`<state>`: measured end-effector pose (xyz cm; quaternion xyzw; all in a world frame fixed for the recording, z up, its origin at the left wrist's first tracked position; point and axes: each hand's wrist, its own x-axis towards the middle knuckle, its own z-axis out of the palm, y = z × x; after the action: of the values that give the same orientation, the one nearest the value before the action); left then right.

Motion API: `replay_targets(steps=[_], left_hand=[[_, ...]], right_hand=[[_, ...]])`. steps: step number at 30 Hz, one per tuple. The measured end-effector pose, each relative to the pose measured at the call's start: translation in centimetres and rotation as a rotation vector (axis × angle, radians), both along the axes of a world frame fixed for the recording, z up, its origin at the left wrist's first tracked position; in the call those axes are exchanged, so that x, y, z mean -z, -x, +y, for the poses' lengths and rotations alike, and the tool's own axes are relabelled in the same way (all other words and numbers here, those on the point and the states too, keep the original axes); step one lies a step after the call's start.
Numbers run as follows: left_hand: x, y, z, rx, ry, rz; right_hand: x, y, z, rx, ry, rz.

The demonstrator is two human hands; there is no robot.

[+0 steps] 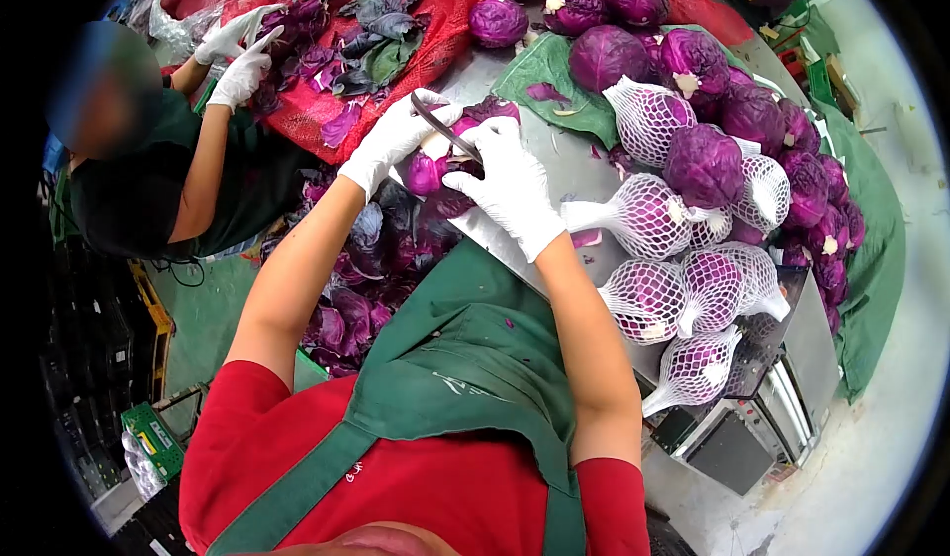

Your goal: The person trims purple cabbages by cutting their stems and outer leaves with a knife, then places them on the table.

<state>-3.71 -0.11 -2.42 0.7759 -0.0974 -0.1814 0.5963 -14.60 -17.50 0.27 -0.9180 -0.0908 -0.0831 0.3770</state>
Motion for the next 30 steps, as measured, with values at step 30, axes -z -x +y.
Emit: replay_targets(steps=[30], left_hand=[[2.0,-1.2,3.4,-0.188,0.287,0.022]], right_hand=[[4.7,4.8,-4.0,0.473,0.101,-0.202]])
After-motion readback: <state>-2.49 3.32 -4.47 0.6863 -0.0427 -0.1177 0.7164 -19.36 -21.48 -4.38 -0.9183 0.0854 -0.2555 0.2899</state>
